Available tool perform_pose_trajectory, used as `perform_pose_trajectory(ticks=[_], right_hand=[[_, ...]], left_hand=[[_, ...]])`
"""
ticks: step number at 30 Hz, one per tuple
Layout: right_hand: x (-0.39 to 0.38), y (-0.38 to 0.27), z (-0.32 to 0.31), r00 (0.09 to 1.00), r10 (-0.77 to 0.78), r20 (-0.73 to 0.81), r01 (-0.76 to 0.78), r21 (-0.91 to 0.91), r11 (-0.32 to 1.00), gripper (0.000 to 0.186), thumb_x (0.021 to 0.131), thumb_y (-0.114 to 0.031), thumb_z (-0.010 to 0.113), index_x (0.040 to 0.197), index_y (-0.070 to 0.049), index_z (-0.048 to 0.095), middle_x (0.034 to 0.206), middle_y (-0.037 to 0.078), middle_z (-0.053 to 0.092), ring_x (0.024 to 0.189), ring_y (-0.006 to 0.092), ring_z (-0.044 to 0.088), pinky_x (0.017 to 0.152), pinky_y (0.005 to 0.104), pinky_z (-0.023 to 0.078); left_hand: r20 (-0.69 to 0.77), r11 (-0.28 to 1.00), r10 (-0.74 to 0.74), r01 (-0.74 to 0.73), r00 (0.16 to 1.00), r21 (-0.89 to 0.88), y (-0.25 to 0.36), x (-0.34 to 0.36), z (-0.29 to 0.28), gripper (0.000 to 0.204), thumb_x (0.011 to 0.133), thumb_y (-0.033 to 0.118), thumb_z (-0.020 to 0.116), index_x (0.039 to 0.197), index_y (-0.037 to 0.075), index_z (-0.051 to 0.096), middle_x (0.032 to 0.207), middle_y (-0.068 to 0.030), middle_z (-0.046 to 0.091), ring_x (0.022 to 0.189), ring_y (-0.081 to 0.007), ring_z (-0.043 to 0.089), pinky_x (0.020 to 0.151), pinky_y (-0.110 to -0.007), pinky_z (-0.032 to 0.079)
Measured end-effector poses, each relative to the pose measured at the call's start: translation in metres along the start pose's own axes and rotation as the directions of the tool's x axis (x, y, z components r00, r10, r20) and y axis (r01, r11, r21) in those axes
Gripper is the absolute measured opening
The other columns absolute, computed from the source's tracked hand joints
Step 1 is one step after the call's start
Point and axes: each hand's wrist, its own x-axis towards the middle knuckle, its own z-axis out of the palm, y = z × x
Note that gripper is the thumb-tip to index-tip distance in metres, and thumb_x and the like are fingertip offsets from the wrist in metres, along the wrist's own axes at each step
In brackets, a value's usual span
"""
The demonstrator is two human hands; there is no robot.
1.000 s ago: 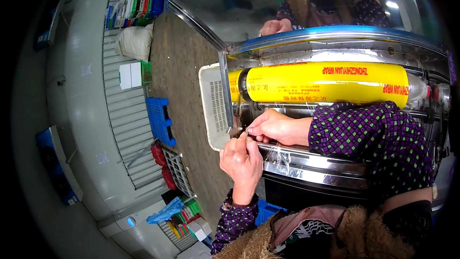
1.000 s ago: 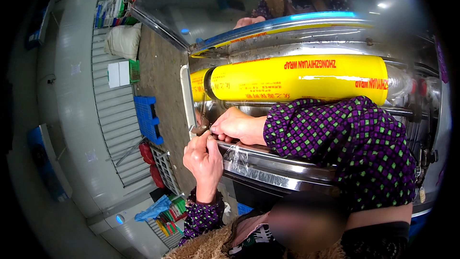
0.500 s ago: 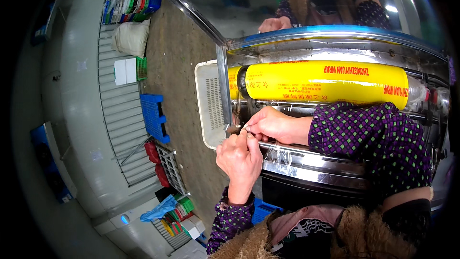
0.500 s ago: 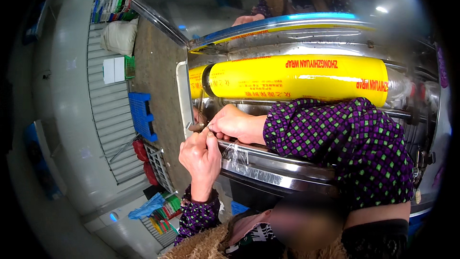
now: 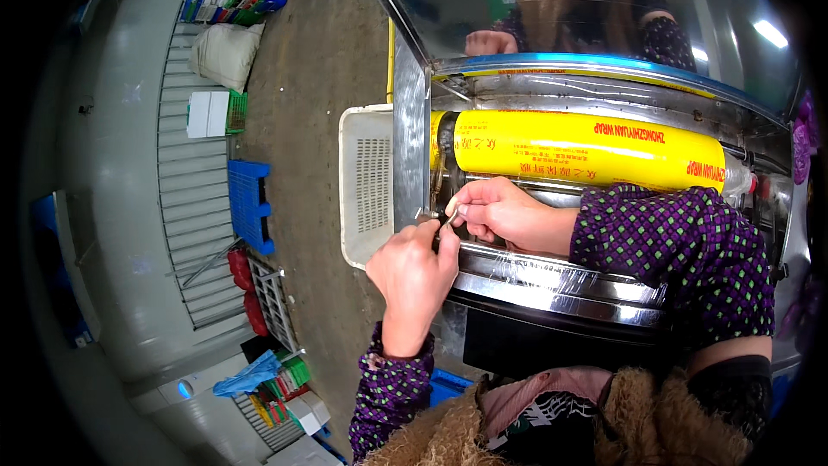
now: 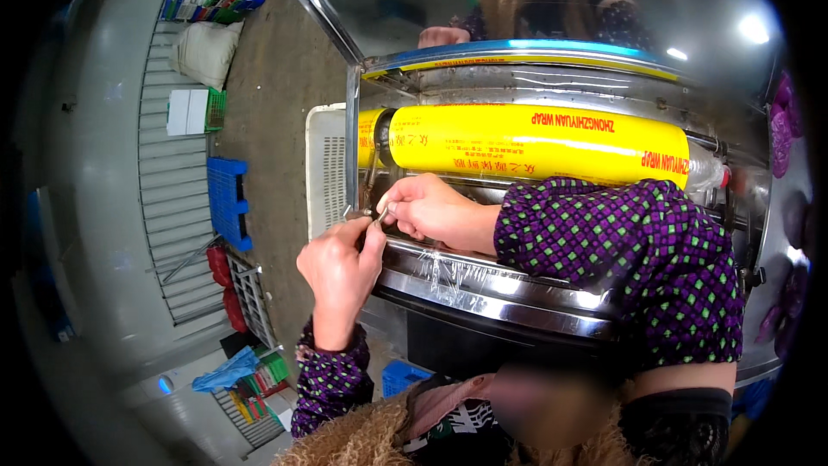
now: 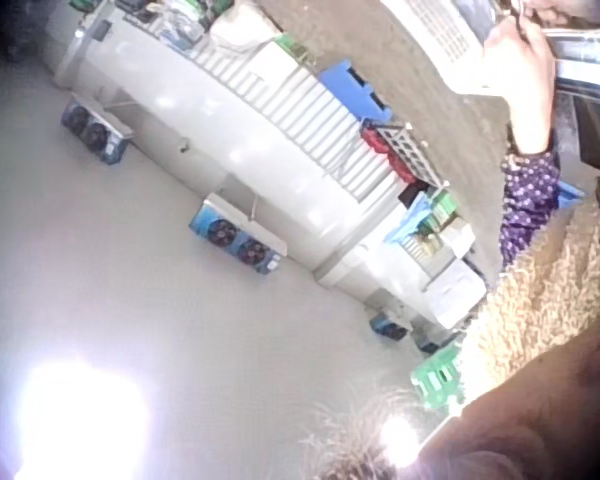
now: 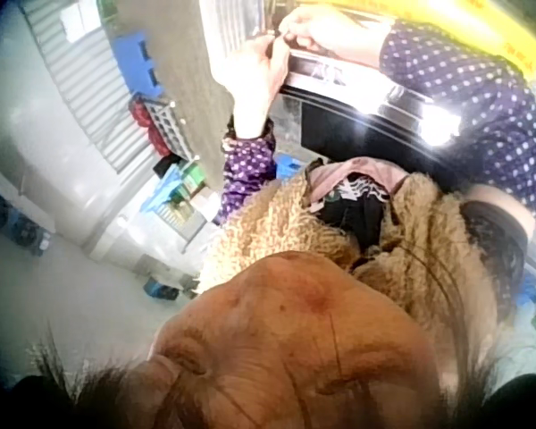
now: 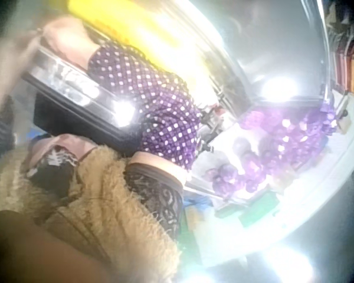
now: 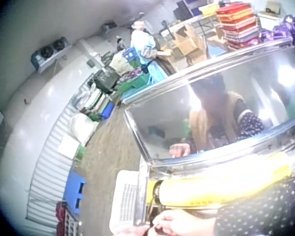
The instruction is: The person uses their hands to repair a metal film-wrapping machine on a stainless steel table, attaching a metal spring and inserting a small pin into a slot while surrounded by red cabbages.
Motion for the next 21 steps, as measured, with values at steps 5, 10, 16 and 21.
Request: perform_pose_trajectory(ticks=[5,10,16,21], right_hand=[[0.005,0.002,0.001,1.000,-0.026,-0.011,0.026,-0.029,0.999,0.013,0.093,0.000,0.049,0.098,0.000,0.061,0.075,0.002,0.059,0.059,0.0069,0.048,0.052,0.0211,0.039],[0.009,0.003,0.001,0.996,0.071,-0.052,-0.072,-0.015,0.997,0.012,0.092,-0.004,0.055,0.094,0.002,0.066,0.071,0.003,0.061,0.058,0.0078,0.052,0.052,0.0216,0.042],[0.001,-0.010,0.002,0.975,0.175,-0.135,-0.190,-0.108,0.976,0.011,0.088,-0.008,0.064,0.087,0.002,0.069,0.064,0.004,0.060,0.051,0.0083,0.051,0.046,0.0228,0.041],[-0.002,-0.011,0.006,0.977,0.160,-0.142,-0.169,-0.053,0.984,0.011,0.084,-0.009,0.065,0.082,0.002,0.069,0.061,0.005,0.058,0.051,0.0105,0.049,0.045,0.0250,0.040]], left_hand=[[0.301,0.998,-0.008,0.028,0.954,-0.062,-0.012,0.023,-0.003,0.017,0.075,0.024,0.065,0.071,0.009,0.071,0.062,-0.0176,0.062,0.060,-0.0370,0.063,0.058,-0.047,0.049],[0.232,0.991,-0.121,0.130,0.965,-0.028,-0.006,0.018,0.010,0.014,0.075,0.022,0.065,0.076,0.010,0.073,0.063,-0.0150,0.063,0.063,-0.0336,0.064,0.060,-0.043,0.050],[0.146,0.989,-0.114,0.126,0.983,-0.074,-0.006,0.013,0.015,0.015,0.075,0.019,0.063,0.069,0.007,0.070,0.061,-0.0187,0.062,0.059,-0.0377,0.063,0.058,-0.048,0.049],[0.140,0.988,-0.129,0.139,0.982,-0.068,-0.005,0.014,0.016,0.014,0.073,0.020,0.064,0.071,0.008,0.071,0.061,-0.0186,0.062,0.060,-0.0376,0.063,0.059,-0.048,0.050]])
